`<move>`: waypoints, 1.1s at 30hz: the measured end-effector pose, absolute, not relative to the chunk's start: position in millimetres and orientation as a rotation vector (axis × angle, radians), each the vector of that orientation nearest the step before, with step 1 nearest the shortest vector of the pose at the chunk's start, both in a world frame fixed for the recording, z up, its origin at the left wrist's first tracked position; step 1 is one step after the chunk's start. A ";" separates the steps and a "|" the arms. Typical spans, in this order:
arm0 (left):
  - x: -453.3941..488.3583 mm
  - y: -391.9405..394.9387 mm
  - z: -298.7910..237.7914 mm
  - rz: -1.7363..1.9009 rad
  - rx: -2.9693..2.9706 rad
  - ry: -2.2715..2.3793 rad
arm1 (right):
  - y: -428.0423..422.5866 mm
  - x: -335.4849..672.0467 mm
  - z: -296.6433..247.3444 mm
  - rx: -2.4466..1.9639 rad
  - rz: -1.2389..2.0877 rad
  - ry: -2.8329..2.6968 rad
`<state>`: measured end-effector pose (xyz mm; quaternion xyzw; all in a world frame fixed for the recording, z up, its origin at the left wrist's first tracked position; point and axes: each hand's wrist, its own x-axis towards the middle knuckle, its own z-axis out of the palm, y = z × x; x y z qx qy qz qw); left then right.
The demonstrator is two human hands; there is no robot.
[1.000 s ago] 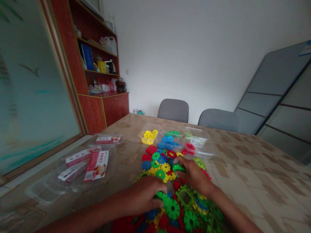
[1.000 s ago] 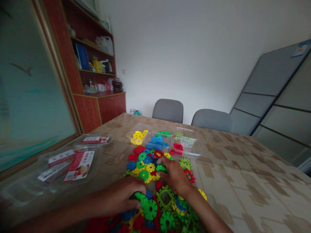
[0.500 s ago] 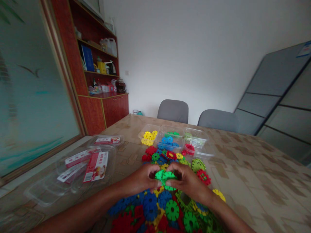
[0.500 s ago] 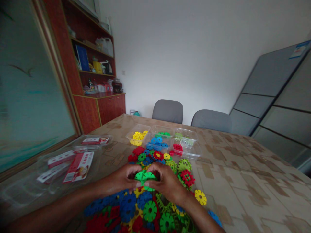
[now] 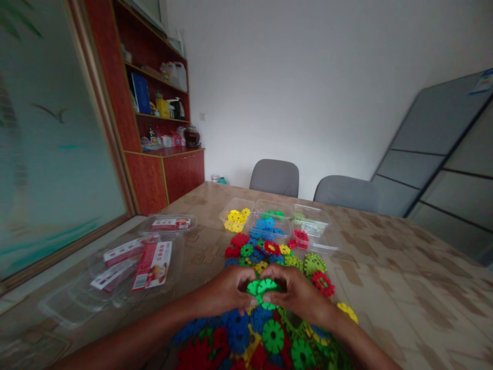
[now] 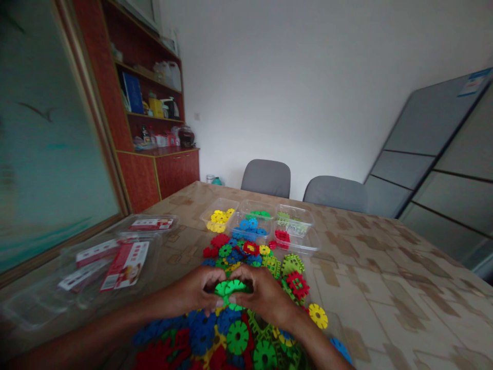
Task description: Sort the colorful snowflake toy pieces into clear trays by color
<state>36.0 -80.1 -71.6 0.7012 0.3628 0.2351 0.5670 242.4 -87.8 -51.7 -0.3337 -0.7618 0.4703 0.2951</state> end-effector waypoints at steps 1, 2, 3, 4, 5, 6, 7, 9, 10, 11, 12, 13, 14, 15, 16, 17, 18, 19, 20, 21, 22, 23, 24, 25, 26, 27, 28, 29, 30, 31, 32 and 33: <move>35.7 -79.5 -73.2 0.559 1.648 0.855 | -88.2 242.0 -50.6 -0.894 1.234 -2.040; 35.0 -78.6 -74.4 0.571 1.646 0.853 | -88.5 241.6 -49.2 -0.902 1.207 -2.054; 33.8 -77.2 -75.1 0.592 1.639 0.846 | -88.4 241.4 -47.9 -0.913 1.175 -2.069; 32.0 -75.3 -74.9 0.622 1.633 0.837 | -87.9 241.4 -46.7 -0.926 1.139 -2.081; 29.6 -73.0 -73.7 0.658 1.630 0.829 | -86.8 241.9 -45.7 -0.943 1.104 -2.089; 26.9 -70.5 -71.6 0.693 1.629 0.823 | -85.1 242.8 -45.1 -0.964 1.066 -2.093; 23.9 -67.9 -68.5 0.724 1.628 0.820 | -82.7 244.2 -44.9 -0.984 1.024 -2.093; 18.2 -63.5 -61.1 0.761 1.617 0.836 | -74.8 248.1 -45.4 -1.026 0.889 -2.099; 15.9 -61.9 -57.5 0.766 1.607 0.850 | -69.2 250.4 -45.7 -1.049 0.792 -2.114; 14.2 -60.7 -54.5 0.766 1.595 0.864 | -62.1 252.9 -45.6 -1.072 0.694 -2.134; 13.1 -60.0 -52.2 0.763 1.586 0.874 | -53.6 255.3 -44.8 -1.092 0.608 -2.154; 12.7 -59.7 -50.8 0.762 1.580 0.879 | -43.6 257.7 -43.1 -1.113 0.539 -2.171; 12.8 -59.6 -50.2 0.761 1.579 0.877 | -32.1 259.8 -40.2 -1.135 0.491 -2.181; 13.2 -59.5 -50.2 0.760 1.580 0.870 | -19.2 261.8 -36.3 -1.158 0.457 -2.183; 13.8 -59.5 -50.6 0.758 1.583 0.858 | -5.3 263.3 -31.3 -1.183 0.424 -2.180; 14.6 -59.3 -51.0 0.754 1.585 0.846 | 9.2 264.3 -25.6 -1.214 0.388 -2.173; 15.4 -59.1 -51.2 0.749 1.588 0.834 | 23.7 264.8 -19.4 -1.246 0.357 -2.162; 16.4 -58.7 -51.0 0.747 1.588 0.826 | 37.6 264.6 -13.2 -1.275 0.336 -2.148; 17.3 -58.2 -50.2 0.749 1.587 0.825 | 50.5 263.7 -7.4 -1.300 0.319 -2.130; 18.3 -57.7 -49.0 0.753 1.582 0.828 | 61.9 262.3 -2.3 -1.319 0.305 -2.111; 19.1 -57.2 -47.5 0.757 1.575 0.832 | 71.7 260.3 1.8 -1.333 0.293 -2.091; 19.6 -56.6 -45.9 0.762 1.569 0.834 | 79.9 258.1 4.8 -1.342 0.281 -2.073; 19.7 -56.0 -44.5 0.764 1.563 0.831 | 86.7 255.8 6.8 -1.348 0.271 -2.056; 19.2 -55.2 -43.6 0.764 1.560 0.828 | 92.2 253.7 7.6 -1.351 0.262 -2.041; 17.9 -54.3 -43.3 0.763 1.558 0.828 | 96.8 251.9 7.4 -1.352 0.255 -2.027; 15.9 -53.0 -43.9 0.763 1.556 0.836 | 100.6 250.7 6.4 -1.352 0.249 -2.016; 13.4 -51.3 -45.2 0.765 1.555 0.853 | 103.8 250.2 4.6 -1.352 0.245 -2.006; 10.5 -49.3 -47.3 0.769 1.554 0.872 | 106.2 250.6 2.2 -1.352 0.243 -1.998; 7.4 -47.0 -49.9 0.775 1.557 0.886 | 107.7 251.9 -0.8 -1.352 0.242 -1.993; 4.5 -44.4 -52.7 0.781 1.563 0.894 | 108.1 254.2 -4.3 -1.352 0.242 -1.990; 2.0 -41.8 -55.5 0.788 1.574 0.899 | 107.1 257.5 -8.1 -1.352 0.242 -1.988; 0.0 -39.4 -57.8 0.795 1.586 0.904 | 104.3 261.8 -12.1 -1.350 0.244 -1.989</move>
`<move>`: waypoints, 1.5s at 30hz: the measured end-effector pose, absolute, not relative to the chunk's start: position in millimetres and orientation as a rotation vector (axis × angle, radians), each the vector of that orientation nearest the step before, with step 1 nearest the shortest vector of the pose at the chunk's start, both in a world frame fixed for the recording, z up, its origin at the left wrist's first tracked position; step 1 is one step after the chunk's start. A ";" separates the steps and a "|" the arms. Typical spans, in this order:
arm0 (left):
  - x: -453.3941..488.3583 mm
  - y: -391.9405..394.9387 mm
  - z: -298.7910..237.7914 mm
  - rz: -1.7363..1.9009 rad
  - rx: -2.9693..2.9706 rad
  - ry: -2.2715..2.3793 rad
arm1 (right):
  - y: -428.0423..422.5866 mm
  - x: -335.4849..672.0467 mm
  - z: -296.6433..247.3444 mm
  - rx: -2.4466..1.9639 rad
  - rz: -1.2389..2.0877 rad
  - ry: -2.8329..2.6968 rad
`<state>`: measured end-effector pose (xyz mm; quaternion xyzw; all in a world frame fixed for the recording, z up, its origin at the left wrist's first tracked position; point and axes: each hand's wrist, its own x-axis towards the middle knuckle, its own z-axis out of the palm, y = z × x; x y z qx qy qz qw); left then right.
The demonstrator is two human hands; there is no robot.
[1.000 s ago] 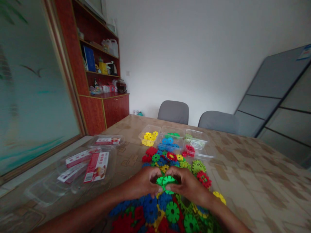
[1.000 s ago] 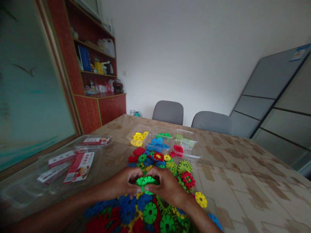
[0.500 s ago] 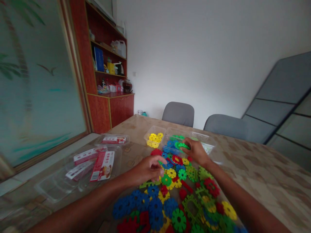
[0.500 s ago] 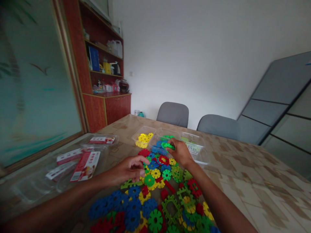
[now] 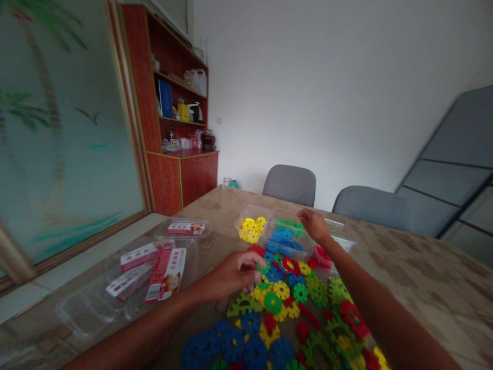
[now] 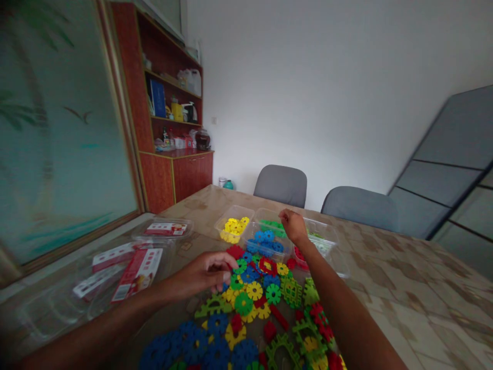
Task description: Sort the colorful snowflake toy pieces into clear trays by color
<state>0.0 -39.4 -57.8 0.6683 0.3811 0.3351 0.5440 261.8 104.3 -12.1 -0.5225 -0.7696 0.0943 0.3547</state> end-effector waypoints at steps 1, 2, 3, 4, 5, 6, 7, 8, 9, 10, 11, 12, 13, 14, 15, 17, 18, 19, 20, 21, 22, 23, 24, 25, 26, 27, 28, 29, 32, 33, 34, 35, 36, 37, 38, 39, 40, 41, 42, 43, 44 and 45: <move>-1.5 -37.3 -59.4 0.807 1.597 0.911 | 99.5 267.0 -16.0 -1.346 0.246 -1.990; -2.5 -35.6 -60.1 0.821 1.607 0.921 | 92.6 273.2 -19.6 -1.341 0.252 -1.991; -3.2 -34.3 -59.8 0.841 1.618 0.937 | 83.5 280.0 -22.6 -1.334 0.260 -1.990; -3.7 -33.3 -58.7 0.864 1.639 0.956 | 72.4 287.3 -25.0 -1.325 0.272 -1.989; -4.3 -32.6 -57.1 0.890 1.674 0.981 | 59.5 295.1 -26.6 -1.316 0.285 -1.985; -4.9 -32.1 -55.5 0.917 1.730 1.015 | 45.4 303.2 -27.6 -1.308 0.300 -1.982; -5.6 -31.5 -54.2 0.942 1.794 1.058 | 30.7 311.5 -28.1 -1.300 0.312 -1.980; -6.4 -31.0 -53.8 0.961 1.857 1.103 | 16.1 320.2 -28.5 -1.296 0.321 -1.978; -7.1 -30.4 -54.4 0.974 1.909 1.144 | 2.2 329.3 -29.1 -1.298 0.326 -1.976; -7.7 -30.0 -56.1 0.984 1.941 1.177 | -10.2 338.7 -30.3 -1.307 0.330 -1.971; -7.9 -29.7 -58.7 0.991 1.959 1.205 | -20.6 348.6 -32.3 -1.327 0.332 -1.959; -7.8 -29.7 -61.8 0.990 1.976 1.224 | -28.7 358.7 -35.3 -1.360 0.333 -1.943; -7.1 -30.1 -65.2 0.985 2.000 1.238 | -34.3 368.6 -39.2 -1.399 0.334 -1.924; -6.1 -30.8 -68.4 0.975 2.040 1.252 | -37.6 378.0 -43.8 -1.439 0.333 -1.902; -4.6 -31.9 -71.1 0.964 2.088 1.263 | -38.9 386.3 -49.0 -1.474 0.331 -1.879; -0.9 -34.2 -75.2 0.948 2.175 1.280 | -37.2 397.7 -60.0 -1.518 0.321 -1.835; 0.9 -35.2 -76.8 0.945 2.200 1.292 | -35.4 400.3 -65.4 -1.526 0.316 -1.816; 2.5 -35.8 -78.5 0.941 2.215 1.311 | -33.6 400.6 -70.7 -1.529 0.312 -1.798; 3.8 -36.1 -80.8 0.936 2.224 1.331 | -32.1 399.0 -75.7 -1.530 0.312 -1.787; 4.6 -35.9 -83.6 0.928 2.230 1.352 | -31.2 395.6 -80.3 -1.528 0.316 -1.782; 4.9 -35.5 -87.0 0.920 2.237 1.371 | -31.2 391.0 -84.4 -1.524 0.324 -1.784; 4.9 -34.9 -90.9 0.910 2.244 1.382 | -31.9 385.5 -87.9 -1.516 0.333 -1.793; 4.5 -34.5 -94.7 0.899 2.250 1.385 | -33.4 379.5 -90.6 -1.506 0.344 -1.806; 4.1 -34.3 -98.0 0.889 2.255 1.379 | -35.5 373.3 -92.6 -1.492 0.356 -1.824; 3.9 -34.7 -100.4 0.878 2.259 1.364 | -38.1 367.1 -93.6 -1.473 0.370 -1.844; 3.9 -35.5 -101.4 0.866 2.262 1.340 | -40.9 361.1 -93.8 -1.450 0.385 -1.866; 4.3 -36.8 -101.0 0.857 2.262 1.310 | -43.9 355.4 -93.2 -1.424 0.402 -1.890; 5.2 -38.4 -99.2 0.849 2.257 1.276 | -46.9 350.0 -92.0 -1.396 0.421 -1.916; 9.4 -42.3 -89.8 0.865 2.231 1.222 | -53.3 336.4 -86.0 -1.313 0.488 -1.997; 10.9 -42.5 -87.0 0.891 2.232 1.231 | -54.3 332.8 -83.9 -1.293 0.504 -2.016; 12.2 -41.9 -85.0 0.923 2.240 1.246 | -54.5 329.6 -81.9 -1.277 0.514 -2.031; 13.3 -40.7 -84.1 0.955 2.252 1.263 | -54.1 326.7 -80.2 -1.266 0.516 -2.041; 14.3 -38.9 -84.1 0.978 2.264 1.276 | -53.2 323.9 -79.1 -1.258 0.514 -2.049; 15.2 -36.9 -85.0 0.987 2.270 1.285 | -51.8 321.0 -78.5 -1.254 0.510 -2.057; 15.9 -34.8 -86.5 0.978 2.268 1.290 | -50.1 317.8 -78.5 -1.252 0.507 -2.068; 16.5 -32.8 -88.4 0.955 2.259 1.292 | -48.2 314.3 -79.1 -1.253 0.506 -2.083; 17.0 -31.2 -90.2 0.923 2.247 1.289 | -46.1 310.3 -80.2 -1.258 0.507 -2.101; 17.4 -29.9 -92.0 0.892 2.234 1.280 | -43.8 305.9 -81.6 -1.262 0.509 -2.122; 17.5 -29.1 -93.4 0.865 2.223 1.265 | -41.3 301.2 -83.1 -1.262 0.512 -2.145; 17.3 -28.7 -94.4 0.841 2.218 1.246 | -38.7 296.4 -84.6 -1.258 0.515 -2.169; 16.9 -28.6 -95.1 0.826 2.219 1.226 | -36.1 291.6 -85.7 -1.247 0.517 -2.195; 16.4 -28.8 -95.3 0.815 2.224 1.208 | -33.7 287.0 -86.5 -1.229 0.517 -2.222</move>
